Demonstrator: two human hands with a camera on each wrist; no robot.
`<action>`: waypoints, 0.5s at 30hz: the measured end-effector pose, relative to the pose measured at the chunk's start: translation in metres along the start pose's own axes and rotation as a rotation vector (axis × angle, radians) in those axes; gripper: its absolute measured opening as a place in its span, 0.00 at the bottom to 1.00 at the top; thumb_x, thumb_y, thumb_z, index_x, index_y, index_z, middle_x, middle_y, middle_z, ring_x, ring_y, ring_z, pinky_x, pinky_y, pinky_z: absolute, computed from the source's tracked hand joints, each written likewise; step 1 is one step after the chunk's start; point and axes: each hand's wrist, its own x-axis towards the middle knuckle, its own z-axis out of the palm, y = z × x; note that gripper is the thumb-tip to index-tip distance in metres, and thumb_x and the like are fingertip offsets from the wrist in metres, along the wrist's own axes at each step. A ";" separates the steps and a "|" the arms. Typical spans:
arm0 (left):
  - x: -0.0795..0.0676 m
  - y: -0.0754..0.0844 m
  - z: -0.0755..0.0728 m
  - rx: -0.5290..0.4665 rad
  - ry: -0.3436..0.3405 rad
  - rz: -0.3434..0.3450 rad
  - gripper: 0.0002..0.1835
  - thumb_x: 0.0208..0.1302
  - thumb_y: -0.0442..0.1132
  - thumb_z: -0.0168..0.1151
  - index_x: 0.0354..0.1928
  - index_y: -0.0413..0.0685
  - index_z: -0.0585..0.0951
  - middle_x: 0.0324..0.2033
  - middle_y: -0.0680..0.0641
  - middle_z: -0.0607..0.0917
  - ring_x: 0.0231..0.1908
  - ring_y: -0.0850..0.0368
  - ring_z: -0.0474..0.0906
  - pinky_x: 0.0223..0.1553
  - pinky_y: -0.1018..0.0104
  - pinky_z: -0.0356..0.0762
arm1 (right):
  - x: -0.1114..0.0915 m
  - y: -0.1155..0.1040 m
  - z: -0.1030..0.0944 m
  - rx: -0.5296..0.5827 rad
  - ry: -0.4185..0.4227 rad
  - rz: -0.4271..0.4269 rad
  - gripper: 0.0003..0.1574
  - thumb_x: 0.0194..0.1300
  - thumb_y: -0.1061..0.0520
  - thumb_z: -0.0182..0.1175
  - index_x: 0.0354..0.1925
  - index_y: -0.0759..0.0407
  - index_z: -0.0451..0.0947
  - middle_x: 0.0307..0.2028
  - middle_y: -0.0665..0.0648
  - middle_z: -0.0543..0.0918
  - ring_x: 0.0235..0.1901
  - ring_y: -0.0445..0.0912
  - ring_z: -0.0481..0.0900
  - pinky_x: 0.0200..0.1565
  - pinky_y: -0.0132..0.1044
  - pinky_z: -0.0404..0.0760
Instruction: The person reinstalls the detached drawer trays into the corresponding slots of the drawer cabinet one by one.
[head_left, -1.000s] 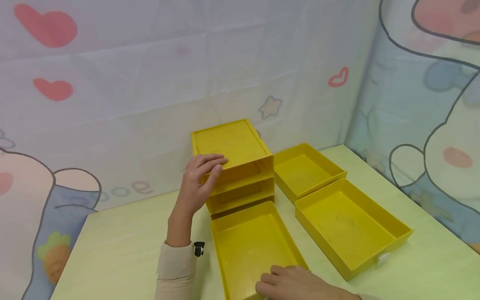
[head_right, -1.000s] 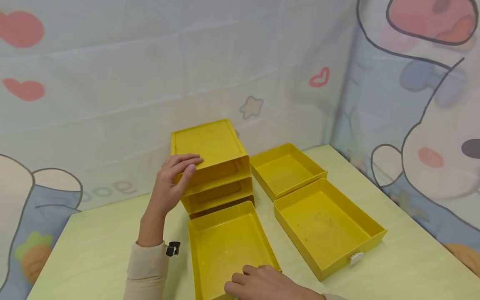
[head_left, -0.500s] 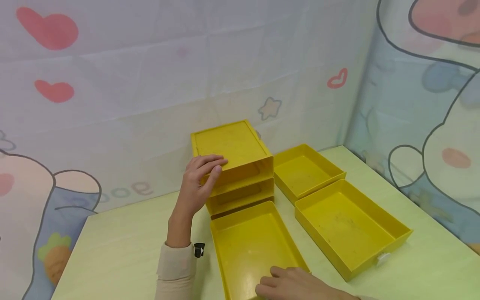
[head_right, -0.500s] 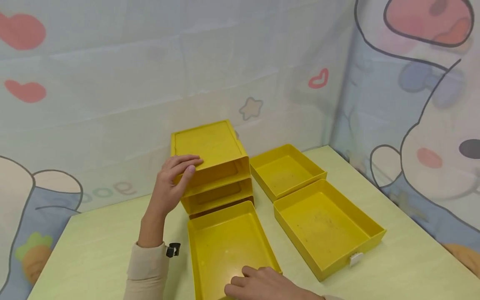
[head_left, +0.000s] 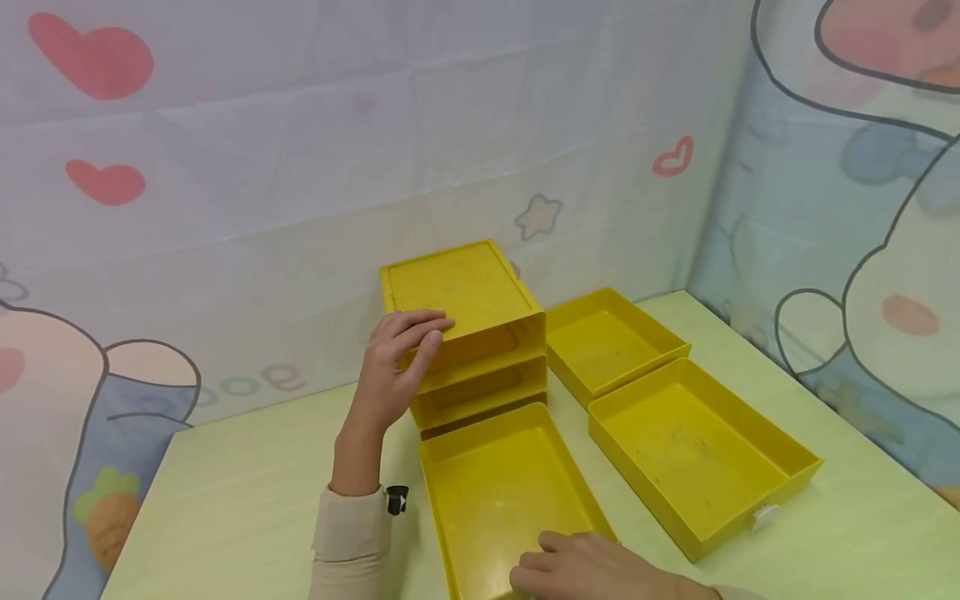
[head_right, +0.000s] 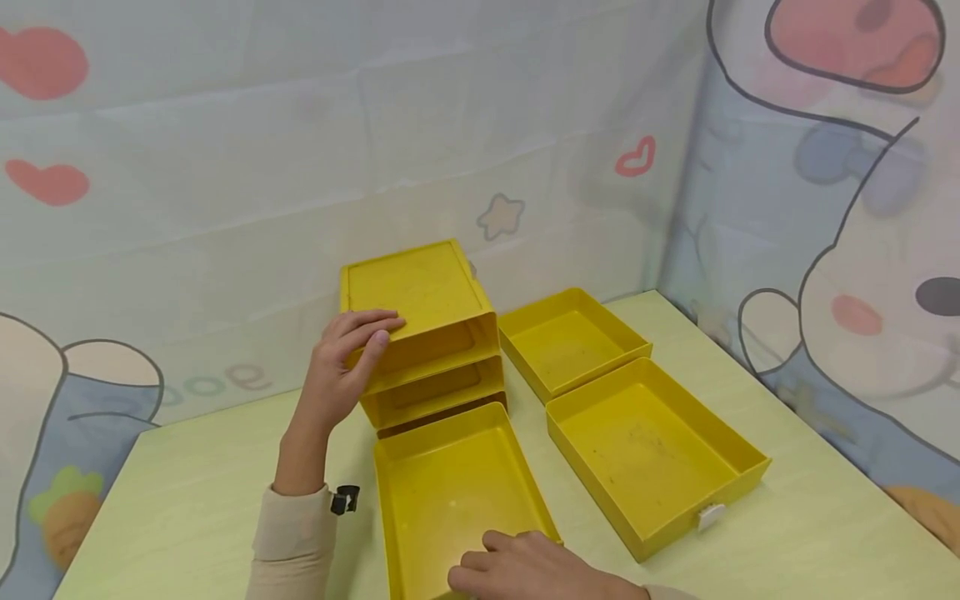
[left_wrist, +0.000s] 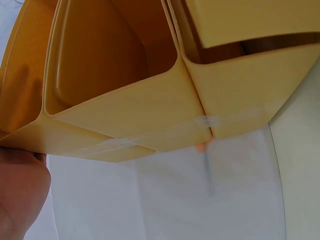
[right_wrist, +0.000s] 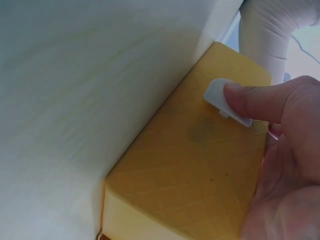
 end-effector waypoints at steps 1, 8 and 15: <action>0.000 0.000 0.000 -0.003 -0.002 -0.002 0.13 0.69 0.32 0.59 0.52 0.49 0.85 0.52 0.48 0.82 0.54 0.51 0.72 0.57 0.55 0.64 | 0.000 0.001 0.000 -0.001 0.007 -0.014 0.23 0.65 0.22 0.42 0.50 0.27 0.66 0.37 0.31 0.68 0.32 0.32 0.64 0.30 0.26 0.65; 0.001 0.001 -0.001 0.002 -0.014 0.003 0.13 0.70 0.35 0.58 0.52 0.50 0.85 0.53 0.48 0.82 0.54 0.52 0.72 0.56 0.56 0.65 | -0.001 0.001 0.002 -0.031 0.018 -0.004 0.25 0.63 0.20 0.42 0.50 0.28 0.66 0.36 0.32 0.67 0.32 0.32 0.63 0.29 0.25 0.65; -0.001 0.000 0.000 -0.002 -0.018 -0.008 0.14 0.70 0.34 0.58 0.53 0.50 0.85 0.53 0.49 0.82 0.55 0.52 0.72 0.56 0.56 0.65 | 0.000 0.003 0.002 0.015 0.009 0.029 0.26 0.64 0.21 0.43 0.51 0.29 0.66 0.37 0.31 0.69 0.32 0.32 0.64 0.29 0.25 0.66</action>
